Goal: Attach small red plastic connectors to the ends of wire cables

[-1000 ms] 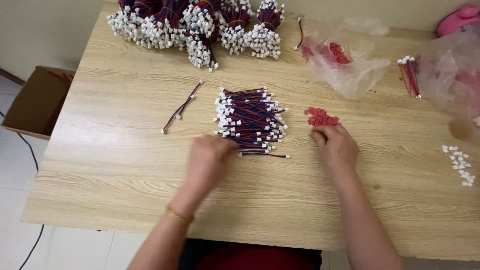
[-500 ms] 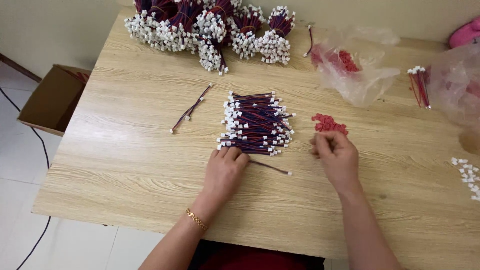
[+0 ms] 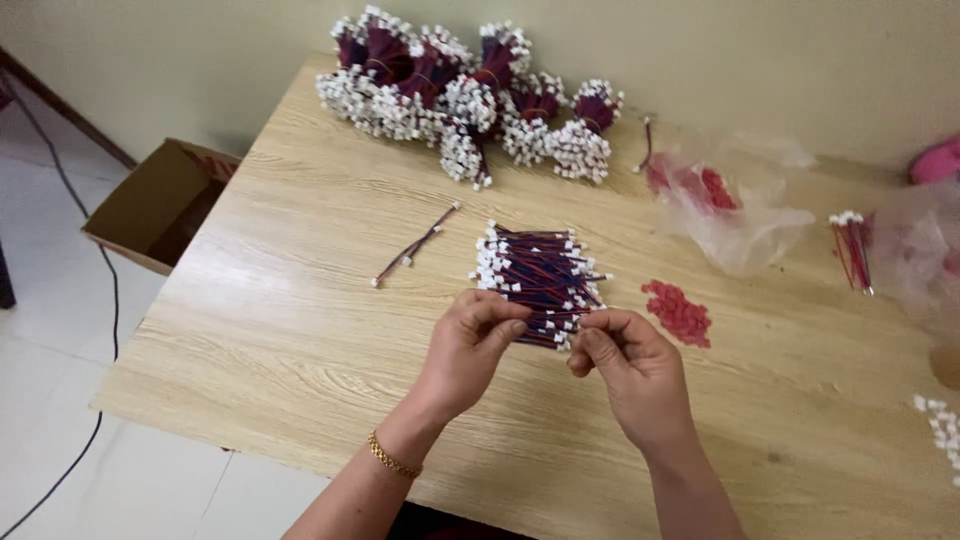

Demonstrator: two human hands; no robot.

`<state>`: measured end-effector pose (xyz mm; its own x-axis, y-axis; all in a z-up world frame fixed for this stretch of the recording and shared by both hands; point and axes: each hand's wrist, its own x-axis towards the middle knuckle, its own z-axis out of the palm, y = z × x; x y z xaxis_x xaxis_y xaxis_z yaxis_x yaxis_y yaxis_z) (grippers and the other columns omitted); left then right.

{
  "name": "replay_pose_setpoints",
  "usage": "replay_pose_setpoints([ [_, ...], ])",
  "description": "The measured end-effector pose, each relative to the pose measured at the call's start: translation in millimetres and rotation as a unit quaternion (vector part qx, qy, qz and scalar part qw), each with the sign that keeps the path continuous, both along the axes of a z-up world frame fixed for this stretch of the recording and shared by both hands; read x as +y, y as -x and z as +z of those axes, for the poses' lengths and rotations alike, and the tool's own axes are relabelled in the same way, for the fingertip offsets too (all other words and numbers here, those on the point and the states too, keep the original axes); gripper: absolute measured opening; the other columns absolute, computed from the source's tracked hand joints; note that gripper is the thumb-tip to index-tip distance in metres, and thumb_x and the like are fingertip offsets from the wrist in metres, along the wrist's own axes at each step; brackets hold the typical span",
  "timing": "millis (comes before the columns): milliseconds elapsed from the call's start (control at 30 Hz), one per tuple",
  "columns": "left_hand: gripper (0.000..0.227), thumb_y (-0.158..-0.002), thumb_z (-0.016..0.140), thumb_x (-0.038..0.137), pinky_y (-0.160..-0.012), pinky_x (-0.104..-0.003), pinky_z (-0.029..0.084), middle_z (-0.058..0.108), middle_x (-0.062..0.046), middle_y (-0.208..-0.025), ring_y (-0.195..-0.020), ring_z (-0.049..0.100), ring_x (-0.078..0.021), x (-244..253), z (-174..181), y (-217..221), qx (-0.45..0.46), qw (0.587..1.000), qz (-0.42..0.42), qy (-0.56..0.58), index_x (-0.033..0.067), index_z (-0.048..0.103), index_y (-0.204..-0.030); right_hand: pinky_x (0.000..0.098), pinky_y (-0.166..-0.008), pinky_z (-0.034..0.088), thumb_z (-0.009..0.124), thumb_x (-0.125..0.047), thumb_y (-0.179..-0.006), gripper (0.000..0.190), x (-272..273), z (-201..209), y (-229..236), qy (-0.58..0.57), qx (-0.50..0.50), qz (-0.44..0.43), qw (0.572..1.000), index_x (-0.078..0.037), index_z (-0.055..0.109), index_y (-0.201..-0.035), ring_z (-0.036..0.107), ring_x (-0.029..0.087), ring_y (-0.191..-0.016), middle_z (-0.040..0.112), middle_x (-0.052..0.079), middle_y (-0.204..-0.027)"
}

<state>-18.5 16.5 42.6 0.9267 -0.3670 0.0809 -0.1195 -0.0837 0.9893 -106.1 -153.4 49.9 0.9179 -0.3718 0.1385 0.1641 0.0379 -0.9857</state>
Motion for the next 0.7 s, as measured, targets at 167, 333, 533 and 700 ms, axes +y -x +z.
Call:
replay_pose_setpoints([
  [167,0.018,-0.085,0.068,0.004,-0.083,-0.026,0.054,0.070,-0.006,-0.092,-0.087,0.064,-0.0136,-10,-16,-2,0.094,0.986,-0.020,0.137,0.0070,0.073,-0.102,0.0253,-0.069,0.056,0.066,0.001,-0.085,0.010,15,25,-3,0.056,-0.004,-0.003,0.998,0.000,0.068,-0.094,0.066,0.016,-0.070,0.067,0.010,-0.078],
  [333,0.018,-0.085,0.067,0.000,-0.076,-0.030,0.057,0.070,-0.009,-0.087,-0.076,0.064,-0.0157,-14,-12,1,0.219,0.943,-0.027,0.248,0.0003,0.071,-0.103,0.0223,-0.075,0.057,0.070,-0.002,-0.083,0.020,29,48,-2,0.173,0.015,-0.037,0.984,-0.003,0.069,-0.103,0.067,0.012,-0.081,0.072,0.007,-0.092],
  [533,0.034,-0.080,0.072,0.004,-0.068,-0.027,0.053,0.070,-0.010,-0.088,-0.076,0.065,-0.0158,-8,-7,4,0.284,0.907,-0.044,0.307,0.0034,0.063,-0.113,0.0366,-0.085,0.044,0.072,-0.014,-0.086,0.011,25,58,-7,0.537,-0.144,-0.077,0.827,-0.011,0.068,-0.096,0.059,0.023,-0.088,0.069,0.003,-0.092],
  [700,0.035,-0.081,0.071,-0.001,-0.066,-0.027,0.055,0.070,-0.014,-0.087,-0.075,0.067,-0.0200,-5,-5,7,0.316,0.867,-0.087,0.376,0.0017,0.061,-0.114,0.0395,-0.089,0.037,0.073,-0.022,-0.084,0.014,20,48,-11,0.566,-0.128,-0.064,0.812,-0.015,0.070,-0.096,0.061,0.022,-0.096,0.070,0.000,-0.096],
])
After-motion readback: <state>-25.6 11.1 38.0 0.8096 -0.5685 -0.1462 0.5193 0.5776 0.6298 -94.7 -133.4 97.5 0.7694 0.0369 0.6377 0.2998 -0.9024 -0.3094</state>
